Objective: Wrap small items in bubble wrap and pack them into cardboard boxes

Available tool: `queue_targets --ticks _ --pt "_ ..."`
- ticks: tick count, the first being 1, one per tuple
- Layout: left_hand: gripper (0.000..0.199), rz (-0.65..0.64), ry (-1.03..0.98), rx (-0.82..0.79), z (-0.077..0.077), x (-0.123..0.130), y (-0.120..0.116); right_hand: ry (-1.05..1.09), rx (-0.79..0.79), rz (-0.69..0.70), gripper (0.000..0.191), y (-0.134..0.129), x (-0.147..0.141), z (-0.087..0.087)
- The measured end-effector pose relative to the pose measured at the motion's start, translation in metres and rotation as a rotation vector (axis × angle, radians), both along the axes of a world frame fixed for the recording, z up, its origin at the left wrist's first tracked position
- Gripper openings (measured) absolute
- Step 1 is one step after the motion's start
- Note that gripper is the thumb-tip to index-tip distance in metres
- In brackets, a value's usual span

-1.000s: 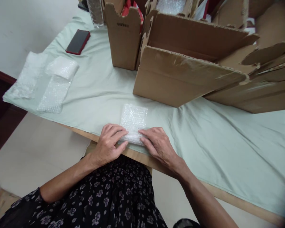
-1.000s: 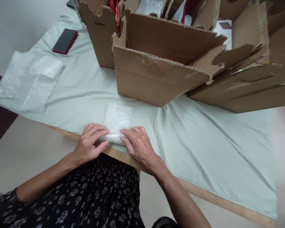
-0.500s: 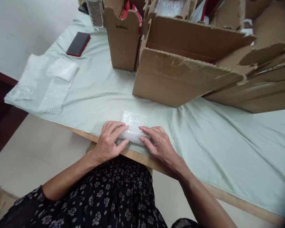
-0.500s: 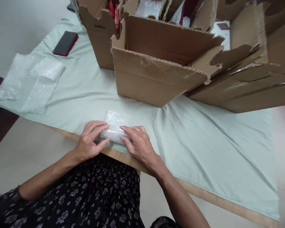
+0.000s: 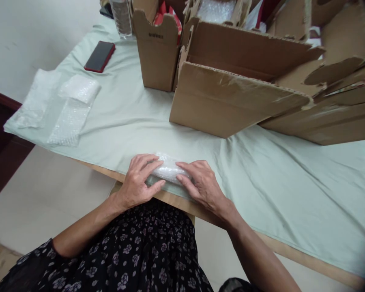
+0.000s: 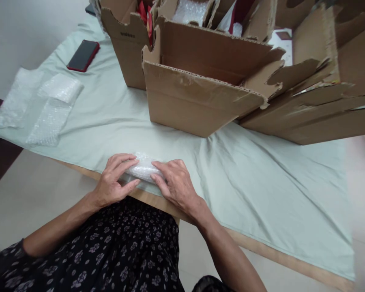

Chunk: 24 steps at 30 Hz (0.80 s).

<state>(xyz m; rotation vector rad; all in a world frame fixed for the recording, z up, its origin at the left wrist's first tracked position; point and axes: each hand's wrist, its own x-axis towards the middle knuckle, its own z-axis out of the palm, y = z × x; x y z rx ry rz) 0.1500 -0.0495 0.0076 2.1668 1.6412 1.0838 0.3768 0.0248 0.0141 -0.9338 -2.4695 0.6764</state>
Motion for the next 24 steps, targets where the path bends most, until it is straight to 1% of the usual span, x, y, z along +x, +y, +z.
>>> queue_targets --ticks 2,3,5,7,9,11,13,14,15,17,18,20,22,24 --pt "0.030 0.002 -0.018 -0.001 -0.001 0.000 0.001 -0.024 -0.022 -0.019 0.038 0.000 0.000 0.003" --pt "0.027 0.013 -0.022 -0.005 -0.001 0.000 0.002 -0.030 -0.007 -0.034 0.041 -0.001 0.000 0.004" --pt "0.023 0.034 -0.018 -0.012 -0.003 0.000 0.006 -0.023 0.072 -0.058 0.046 -0.003 0.000 0.004" --pt "0.023 0.050 0.001 -0.014 -0.004 0.000 0.011 -0.034 0.164 -0.039 0.049 -0.004 -0.001 0.002" --pt "0.027 0.089 0.008 -0.011 -0.004 -0.001 0.013 -0.071 0.207 -0.006 0.043 -0.004 -0.003 -0.002" --pt "0.035 0.160 -0.034 -0.007 -0.002 -0.001 0.011 -0.068 0.193 -0.029 0.033 -0.003 -0.004 -0.006" --pt "0.043 0.233 -0.138 -0.032 0.000 -0.001 0.006 0.002 0.134 -0.126 0.029 -0.002 -0.005 -0.008" --pt "0.045 0.255 -0.212 -0.074 0.001 0.000 0.002 0.050 0.094 -0.184 0.029 -0.002 -0.005 -0.008" --pt "0.045 0.263 -0.297 -0.134 0.003 0.002 -0.001 0.095 0.048 -0.235 0.029 -0.003 -0.005 -0.008" --pt "0.043 0.224 -0.488 -0.294 0.005 0.007 -0.007 0.162 -0.043 -0.293 0.030 -0.006 -0.007 -0.005" --pt "0.043 0.187 -0.583 -0.367 0.006 0.011 -0.008 0.183 -0.081 -0.302 0.030 -0.009 -0.008 -0.004" --pt "0.052 0.127 -0.742 -0.447 0.008 0.020 -0.008 0.208 -0.122 -0.300 0.031 -0.016 -0.012 -0.001" --pt "0.064 0.123 -0.832 -0.480 0.009 0.027 -0.004 0.223 -0.131 -0.292 0.030 -0.023 -0.015 0.000" --pt "0.068 0.142 -0.865 -0.507 0.010 0.031 0.000 0.234 -0.139 -0.250 0.028 -0.027 -0.015 0.001"
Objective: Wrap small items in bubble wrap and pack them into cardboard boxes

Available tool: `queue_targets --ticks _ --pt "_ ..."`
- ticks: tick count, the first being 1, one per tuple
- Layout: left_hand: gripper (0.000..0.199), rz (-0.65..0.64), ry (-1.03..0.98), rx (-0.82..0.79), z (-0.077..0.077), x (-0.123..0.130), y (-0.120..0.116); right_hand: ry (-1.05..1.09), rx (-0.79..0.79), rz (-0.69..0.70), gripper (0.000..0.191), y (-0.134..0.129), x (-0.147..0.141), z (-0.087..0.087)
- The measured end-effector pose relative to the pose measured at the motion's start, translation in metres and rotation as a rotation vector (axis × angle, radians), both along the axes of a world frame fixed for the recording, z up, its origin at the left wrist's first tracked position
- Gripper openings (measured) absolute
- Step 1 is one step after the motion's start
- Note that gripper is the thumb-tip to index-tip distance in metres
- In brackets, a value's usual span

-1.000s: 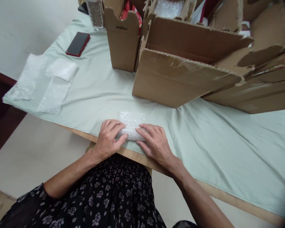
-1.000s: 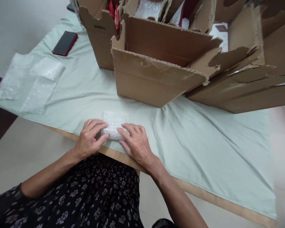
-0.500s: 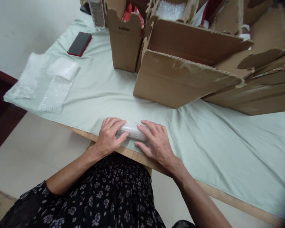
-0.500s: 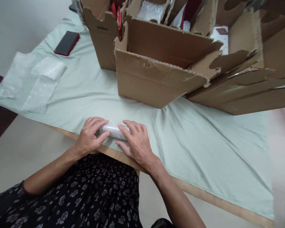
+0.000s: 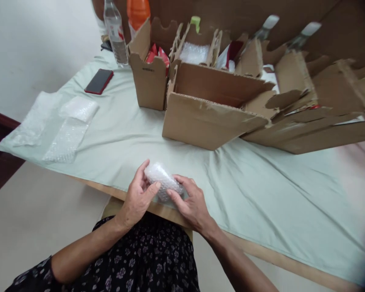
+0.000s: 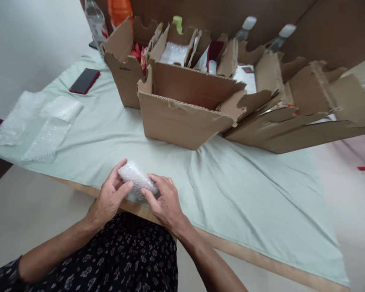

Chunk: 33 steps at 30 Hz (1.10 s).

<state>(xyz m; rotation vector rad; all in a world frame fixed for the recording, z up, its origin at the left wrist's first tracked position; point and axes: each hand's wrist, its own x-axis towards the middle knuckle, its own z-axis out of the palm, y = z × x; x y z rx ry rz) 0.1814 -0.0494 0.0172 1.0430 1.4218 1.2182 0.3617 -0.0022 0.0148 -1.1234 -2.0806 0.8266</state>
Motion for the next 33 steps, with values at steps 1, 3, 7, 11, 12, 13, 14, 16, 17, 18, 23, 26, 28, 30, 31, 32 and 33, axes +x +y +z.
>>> queue_targets --ticks 1,3,7,11,12,13,14,16,17,18,23,26,28,30,31,32,33 --pt "0.067 -0.004 -0.006 -0.015 0.000 0.001 0.002 0.004 -0.004 0.036 0.026 -0.001 0.001 0.001" --pt "0.064 -0.030 -0.005 -0.013 0.002 0.002 0.006 0.000 -0.019 0.101 0.024 0.001 0.006 0.006" --pt "0.069 -0.157 0.205 0.082 0.004 0.006 0.010 0.007 -0.096 0.109 0.036 0.013 0.025 0.026" --pt "0.086 -0.276 0.461 0.316 0.001 0.020 0.009 -0.028 -0.160 0.142 0.063 0.024 0.037 0.042" --pt "0.089 -0.298 0.471 0.355 0.001 0.024 0.009 -0.043 -0.159 0.154 0.063 0.025 0.037 0.044" --pt "0.091 -0.317 0.466 0.366 0.001 0.028 0.010 -0.040 -0.149 0.166 0.056 0.026 0.037 0.044" --pt "0.092 -0.339 0.450 0.359 0.002 0.030 0.012 -0.019 -0.132 0.177 0.045 0.026 0.036 0.045" --pt "0.094 -0.378 0.415 0.334 0.006 0.031 0.017 0.053 -0.080 0.195 0.021 0.028 0.035 0.047" --pt "0.095 -0.404 0.411 0.338 0.009 0.028 0.021 0.086 -0.047 0.203 0.016 0.030 0.036 0.050" --pt "0.096 -0.428 0.426 0.361 0.013 0.025 0.026 0.104 -0.010 0.204 0.013 0.033 0.039 0.056" --pt "0.089 -0.278 0.726 0.676 0.050 -0.007 0.071 0.078 0.296 -0.091 0.010 0.065 0.071 0.123" --pt "0.081 -0.070 0.887 0.857 0.075 -0.019 0.113 0.141 0.633 -0.446 0.017 0.100 0.088 0.165" --pt "0.080 0.001 0.952 0.926 0.086 -0.021 0.140 0.077 0.813 -0.501 0.019 0.129 0.093 0.180" --pt "0.077 0.012 0.989 0.952 0.087 -0.018 0.160 -0.123 0.883 -0.442 0.017 0.156 0.093 0.184" --pt "0.074 0.000 1.001 0.956 0.085 -0.015 0.166 -0.252 0.882 -0.407 0.017 0.168 0.092 0.182" --pt "0.070 -0.018 1.006 0.962 0.082 -0.013 0.171 -0.384 0.858 -0.380 0.017 0.179 0.090 0.179" --pt "0.067 -0.032 1.005 0.970 0.078 -0.011 0.173 -0.512 0.825 -0.355 0.017 0.188 0.087 0.175"
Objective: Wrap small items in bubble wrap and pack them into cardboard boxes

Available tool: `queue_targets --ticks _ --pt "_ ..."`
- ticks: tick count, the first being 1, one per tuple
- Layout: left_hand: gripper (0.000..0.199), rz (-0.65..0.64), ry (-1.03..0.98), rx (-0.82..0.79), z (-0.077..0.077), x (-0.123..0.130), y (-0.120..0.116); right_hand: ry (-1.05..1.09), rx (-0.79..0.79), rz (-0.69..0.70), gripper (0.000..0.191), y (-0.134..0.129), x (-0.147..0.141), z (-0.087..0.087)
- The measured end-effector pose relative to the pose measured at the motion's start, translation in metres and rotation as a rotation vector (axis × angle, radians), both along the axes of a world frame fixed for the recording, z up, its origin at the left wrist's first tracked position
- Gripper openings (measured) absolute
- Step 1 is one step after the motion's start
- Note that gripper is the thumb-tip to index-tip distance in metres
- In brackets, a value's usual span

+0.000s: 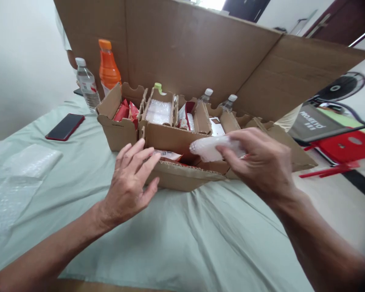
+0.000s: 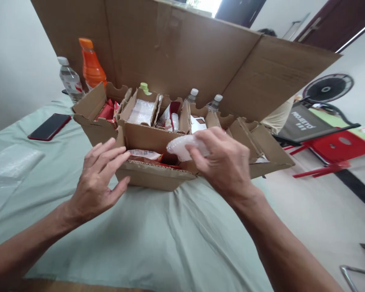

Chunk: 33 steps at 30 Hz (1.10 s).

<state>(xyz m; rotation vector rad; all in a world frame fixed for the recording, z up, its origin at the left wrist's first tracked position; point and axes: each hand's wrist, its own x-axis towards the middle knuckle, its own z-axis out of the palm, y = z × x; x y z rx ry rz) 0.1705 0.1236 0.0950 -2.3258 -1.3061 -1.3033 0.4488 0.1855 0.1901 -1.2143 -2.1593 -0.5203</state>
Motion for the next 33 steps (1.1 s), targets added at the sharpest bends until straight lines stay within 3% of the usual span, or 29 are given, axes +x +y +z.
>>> queue_targets --ticks 6,10,16,21,33 --pt "0.055 -0.012 -0.039 0.026 -0.011 0.006 -0.002 -0.507 -0.404 -0.313 0.020 0.030 -0.037 -0.011" --pt "0.049 -0.008 -0.046 0.024 -0.008 0.008 0.000 -0.617 -0.581 -0.354 0.023 0.042 -0.061 -0.003" --pt "0.049 -0.014 -0.066 0.025 -0.011 0.009 -0.001 -0.573 -0.534 -0.277 0.026 0.039 -0.064 -0.006" --pt "0.047 -0.015 -0.071 0.033 -0.013 0.010 -0.005 -0.682 -0.634 -0.209 0.024 0.037 -0.055 -0.016" --pt "0.050 -0.006 -0.061 0.022 -0.016 0.009 -0.011 -0.800 -0.618 -0.148 0.028 0.051 -0.056 -0.030"
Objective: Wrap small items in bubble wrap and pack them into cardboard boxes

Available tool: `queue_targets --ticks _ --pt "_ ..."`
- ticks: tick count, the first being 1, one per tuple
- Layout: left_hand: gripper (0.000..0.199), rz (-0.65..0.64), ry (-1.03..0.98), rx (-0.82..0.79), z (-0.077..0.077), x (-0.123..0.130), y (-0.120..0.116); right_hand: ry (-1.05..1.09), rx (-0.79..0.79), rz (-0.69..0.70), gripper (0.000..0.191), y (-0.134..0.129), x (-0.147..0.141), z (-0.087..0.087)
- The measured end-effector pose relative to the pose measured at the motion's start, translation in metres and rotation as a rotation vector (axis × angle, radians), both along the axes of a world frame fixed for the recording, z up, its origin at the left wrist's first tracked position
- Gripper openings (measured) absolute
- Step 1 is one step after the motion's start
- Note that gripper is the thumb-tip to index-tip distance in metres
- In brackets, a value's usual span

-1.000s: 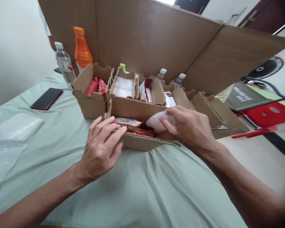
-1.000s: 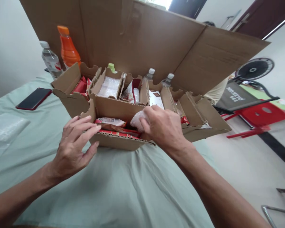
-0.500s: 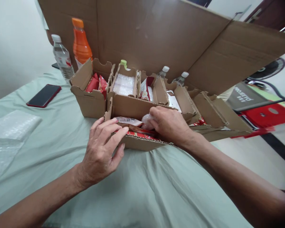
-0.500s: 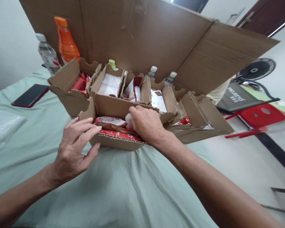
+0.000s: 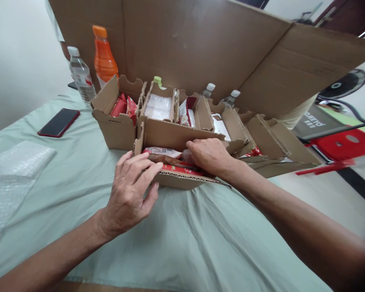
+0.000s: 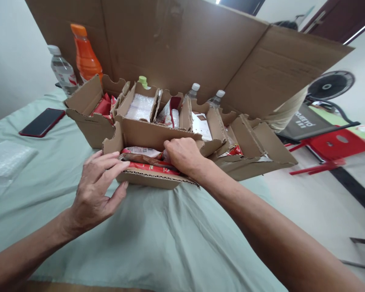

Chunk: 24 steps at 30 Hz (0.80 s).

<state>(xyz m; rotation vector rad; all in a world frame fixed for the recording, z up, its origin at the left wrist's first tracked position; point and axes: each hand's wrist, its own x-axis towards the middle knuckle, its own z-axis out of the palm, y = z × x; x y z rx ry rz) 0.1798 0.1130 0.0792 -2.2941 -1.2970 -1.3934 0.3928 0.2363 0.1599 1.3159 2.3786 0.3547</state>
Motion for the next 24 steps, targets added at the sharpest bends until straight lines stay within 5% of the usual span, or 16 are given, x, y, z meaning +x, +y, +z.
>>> queue_targets --ticks 5,9,13,15,19,24 --pt "0.049 0.001 0.013 0.004 0.001 0.001 0.000 -0.009 -0.074 0.038 0.027 0.007 -0.002 -0.012" --pt "0.055 0.030 0.012 -0.017 0.005 -0.002 -0.002 0.022 -0.089 0.079 0.025 0.004 0.005 0.000" --pt "0.078 0.105 -0.141 -0.012 -0.001 -0.017 -0.009 0.351 0.198 0.032 0.024 -0.027 0.049 0.024" --pt "0.084 0.144 -0.237 -0.087 -0.012 -0.026 -0.011 0.617 0.339 -0.076 0.025 -0.050 0.080 0.021" --pt "0.087 0.128 -0.464 -0.518 -0.041 -0.035 -0.003 0.990 0.088 -0.227 0.036 -0.085 0.114 -0.027" --pt "0.086 -0.111 -0.664 -0.729 -0.049 -0.012 0.016 1.340 -0.122 -0.300 0.060 -0.085 0.075 -0.099"
